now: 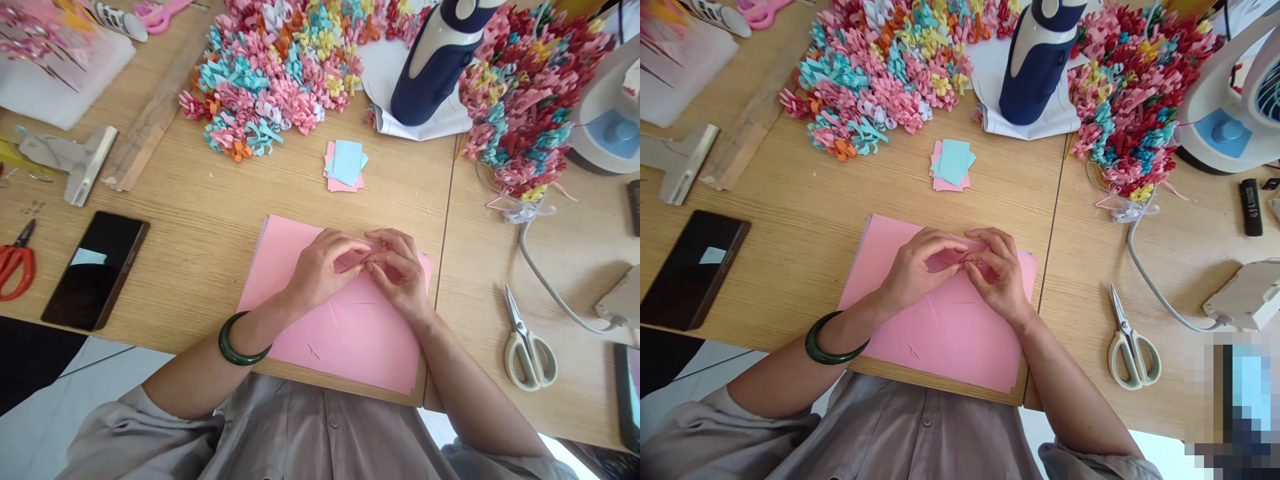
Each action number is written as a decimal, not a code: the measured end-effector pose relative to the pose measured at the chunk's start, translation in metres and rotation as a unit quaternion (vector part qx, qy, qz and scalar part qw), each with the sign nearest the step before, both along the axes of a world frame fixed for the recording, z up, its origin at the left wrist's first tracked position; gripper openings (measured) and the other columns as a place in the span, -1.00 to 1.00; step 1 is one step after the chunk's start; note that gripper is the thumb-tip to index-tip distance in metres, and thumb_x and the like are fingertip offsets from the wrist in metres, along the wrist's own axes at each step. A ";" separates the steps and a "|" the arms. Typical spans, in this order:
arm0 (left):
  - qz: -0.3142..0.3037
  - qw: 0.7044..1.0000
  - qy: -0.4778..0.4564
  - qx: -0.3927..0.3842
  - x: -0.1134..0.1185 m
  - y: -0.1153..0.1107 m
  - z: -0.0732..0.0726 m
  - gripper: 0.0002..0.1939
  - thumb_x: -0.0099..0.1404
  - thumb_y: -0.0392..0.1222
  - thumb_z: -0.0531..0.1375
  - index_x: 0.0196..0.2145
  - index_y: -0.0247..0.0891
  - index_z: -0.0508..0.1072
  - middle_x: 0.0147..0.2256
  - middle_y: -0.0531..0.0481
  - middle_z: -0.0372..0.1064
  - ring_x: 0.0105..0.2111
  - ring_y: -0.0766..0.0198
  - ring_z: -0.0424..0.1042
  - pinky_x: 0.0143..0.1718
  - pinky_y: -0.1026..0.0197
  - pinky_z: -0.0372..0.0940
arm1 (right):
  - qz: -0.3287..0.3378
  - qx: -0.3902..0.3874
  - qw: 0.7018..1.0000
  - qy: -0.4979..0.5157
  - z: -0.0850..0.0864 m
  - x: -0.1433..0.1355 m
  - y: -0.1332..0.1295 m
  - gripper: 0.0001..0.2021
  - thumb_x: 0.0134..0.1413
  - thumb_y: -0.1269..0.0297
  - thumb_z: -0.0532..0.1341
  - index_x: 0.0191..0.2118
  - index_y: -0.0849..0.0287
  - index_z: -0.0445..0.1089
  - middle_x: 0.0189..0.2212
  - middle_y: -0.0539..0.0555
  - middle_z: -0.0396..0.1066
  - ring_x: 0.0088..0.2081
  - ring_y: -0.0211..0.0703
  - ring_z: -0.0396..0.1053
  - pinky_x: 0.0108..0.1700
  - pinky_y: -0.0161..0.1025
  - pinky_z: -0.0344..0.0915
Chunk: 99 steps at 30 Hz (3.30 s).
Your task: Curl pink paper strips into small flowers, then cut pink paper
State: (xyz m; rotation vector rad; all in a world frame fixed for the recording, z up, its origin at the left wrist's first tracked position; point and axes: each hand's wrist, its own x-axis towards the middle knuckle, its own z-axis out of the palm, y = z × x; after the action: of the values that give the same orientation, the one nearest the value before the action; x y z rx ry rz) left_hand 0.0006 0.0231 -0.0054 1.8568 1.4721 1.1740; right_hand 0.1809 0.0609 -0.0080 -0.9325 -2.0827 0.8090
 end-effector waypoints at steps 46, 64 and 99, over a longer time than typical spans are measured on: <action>0.012 0.878 -0.345 -0.330 0.006 -0.006 0.013 -0.80 0.25 -0.12 0.29 -0.36 -0.35 0.56 -0.50 0.03 0.45 -0.68 0.49 0.29 -0.67 0.39 0.24 | -0.041 0.012 0.999 0.032 0.002 -0.001 -0.004 -0.91 0.20 0.39 0.26 -0.23 0.03 0.47 -0.02 0.07 0.47 0.07 -0.04 0.31 0.08 0.05 0.36; 0.053 0.953 -0.190 -0.229 0.008 -0.009 0.011 -0.88 0.22 -0.18 0.28 -0.37 -0.28 0.57 -0.46 0.03 0.51 -0.53 0.41 0.39 -0.48 0.36 0.31 | -0.022 0.003 1.000 0.020 -0.001 -0.001 -0.006 -0.93 0.19 0.38 0.23 -0.32 0.07 0.40 0.00 0.09 0.46 0.11 -0.04 0.30 0.12 0.06 0.33; 0.042 0.998 0.051 0.010 0.003 -0.007 0.007 -0.91 0.32 -0.23 0.25 -0.32 -0.18 0.59 -0.42 0.02 0.51 -0.34 0.27 0.36 -0.31 0.22 0.26 | -0.027 0.002 1.000 -0.002 -0.003 -0.001 -0.004 -0.88 0.24 0.30 0.20 -0.29 0.01 0.50 0.09 0.05 0.44 0.16 0.05 0.27 0.17 0.19 0.30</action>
State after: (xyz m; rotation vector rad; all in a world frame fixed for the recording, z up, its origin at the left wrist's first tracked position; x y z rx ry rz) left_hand 0.0034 0.0163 0.0015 1.9102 1.6147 1.1509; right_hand 0.1796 0.0571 -0.0114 -0.9853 -2.0525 0.7755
